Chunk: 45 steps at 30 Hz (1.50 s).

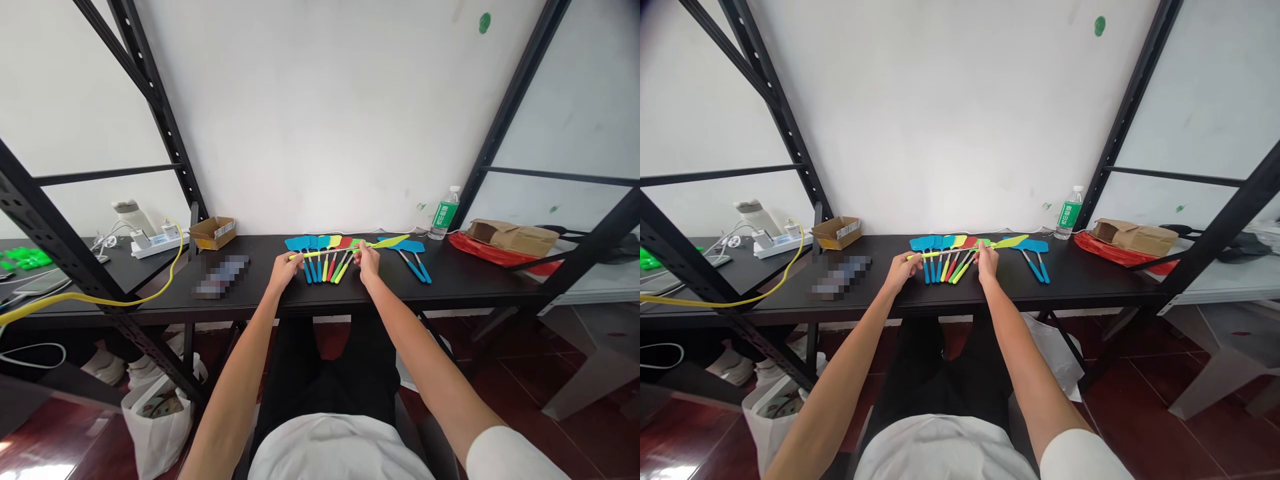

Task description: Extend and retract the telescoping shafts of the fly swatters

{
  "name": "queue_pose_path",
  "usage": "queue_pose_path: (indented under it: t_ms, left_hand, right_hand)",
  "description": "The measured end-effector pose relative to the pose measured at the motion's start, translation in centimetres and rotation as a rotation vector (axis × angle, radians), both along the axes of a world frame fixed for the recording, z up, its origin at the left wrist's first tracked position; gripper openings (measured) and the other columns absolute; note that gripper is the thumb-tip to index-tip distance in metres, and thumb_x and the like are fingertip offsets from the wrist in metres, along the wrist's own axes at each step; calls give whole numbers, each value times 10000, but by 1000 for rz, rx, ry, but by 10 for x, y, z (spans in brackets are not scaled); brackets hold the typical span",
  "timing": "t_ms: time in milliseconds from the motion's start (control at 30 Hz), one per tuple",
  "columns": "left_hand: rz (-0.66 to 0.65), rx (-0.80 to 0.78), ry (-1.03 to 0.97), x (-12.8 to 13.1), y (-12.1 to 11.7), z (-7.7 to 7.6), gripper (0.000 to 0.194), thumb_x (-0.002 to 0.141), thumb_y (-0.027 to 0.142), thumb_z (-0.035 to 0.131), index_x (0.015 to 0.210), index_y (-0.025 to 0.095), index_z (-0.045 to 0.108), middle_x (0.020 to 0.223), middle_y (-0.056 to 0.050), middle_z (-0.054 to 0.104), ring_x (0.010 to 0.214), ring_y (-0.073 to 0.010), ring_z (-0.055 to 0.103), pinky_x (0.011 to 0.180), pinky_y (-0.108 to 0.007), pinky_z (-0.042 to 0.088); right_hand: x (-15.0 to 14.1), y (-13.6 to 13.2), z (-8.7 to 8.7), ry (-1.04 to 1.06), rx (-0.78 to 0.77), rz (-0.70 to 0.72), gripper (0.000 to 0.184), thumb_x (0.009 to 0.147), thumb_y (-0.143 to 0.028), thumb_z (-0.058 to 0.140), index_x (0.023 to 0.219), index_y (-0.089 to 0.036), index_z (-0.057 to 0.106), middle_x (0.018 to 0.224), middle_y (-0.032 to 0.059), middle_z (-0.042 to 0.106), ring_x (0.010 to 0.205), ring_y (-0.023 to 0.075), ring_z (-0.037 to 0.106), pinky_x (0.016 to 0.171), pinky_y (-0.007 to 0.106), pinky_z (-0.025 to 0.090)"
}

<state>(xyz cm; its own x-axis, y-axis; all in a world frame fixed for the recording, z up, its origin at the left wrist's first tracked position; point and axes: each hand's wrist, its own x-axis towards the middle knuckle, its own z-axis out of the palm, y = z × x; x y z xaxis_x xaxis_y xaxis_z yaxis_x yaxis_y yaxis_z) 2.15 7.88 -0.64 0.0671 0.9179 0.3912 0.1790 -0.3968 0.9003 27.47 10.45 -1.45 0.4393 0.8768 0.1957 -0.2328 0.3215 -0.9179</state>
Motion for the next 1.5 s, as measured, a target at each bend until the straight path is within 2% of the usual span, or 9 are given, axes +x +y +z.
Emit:
queue_pose_path:
  t_ms: [267, 467, 733, 967, 1233, 1367, 1500]
  left_hand:
    - [-4, -51, 4, 1, -3, 2, 519, 873, 584, 564, 569, 164, 588, 525, -44, 586, 481, -110, 457, 495, -245, 354]
    - [-23, -69, -15, 1, -3, 3, 540, 879, 594, 562, 556, 163, 595, 498, -40, 574, 468, -108, 458, 503, -247, 362]
    - [-50, -29, -10, -1, 3, -1, 492, 855, 579, 601, 608, 155, 634, 562, -47, 608, 468, -100, 425, 478, -246, 326]
    - [-26, 38, -25, -1, 3, -1, 386, 824, 515, 652, 682, 156, 651, 508, 22, 466, 446, -84, 337, 453, -240, 259]
    - [-14, 44, -26, -2, 5, -3, 269, 785, 427, 677, 807, 158, 669, 621, 1, 557, 485, -88, 391, 471, -236, 307]
    - [1, 13, -30, -1, 2, -1, 226, 782, 396, 650, 815, 172, 648, 706, -26, 641, 481, -86, 420, 475, -238, 335]
    - [8, 7, 28, 1, -2, 2, 248, 784, 416, 651, 819, 172, 673, 683, -22, 646, 486, -99, 440, 491, -249, 357]
  right_hand:
    - [6, -6, 3, 191, 29, 139, 227, 830, -391, 709, 754, -178, 690, 641, 20, 679, 436, 60, 461, 447, 206, 427]
    - [8, -6, 2, 223, 45, 164, 245, 774, -389, 784, 710, -180, 673, 581, -7, 620, 455, 61, 458, 456, 199, 435]
    - [6, -4, 2, 211, 15, 102, 355, 736, -408, 815, 593, -181, 583, 487, -46, 506, 430, 50, 413, 428, 184, 406]
    - [3, -3, 2, 168, -39, 25, 367, 770, -400, 778, 576, -192, 546, 442, -72, 421, 410, 54, 388, 424, 182, 423]
    - [2, -3, 2, 148, -52, -13, 312, 813, -333, 708, 579, -207, 544, 425, -76, 379, 404, 66, 375, 425, 195, 433]
    - [2, 0, -1, 87, -22, 17, 321, 814, -364, 704, 588, -220, 529, 421, -74, 386, 392, 76, 363, 410, 212, 423]
    - [2, 1, -3, 44, 1, 39, 365, 792, -423, 732, 589, -219, 508, 441, -68, 427, 388, 73, 387, 419, 213, 422]
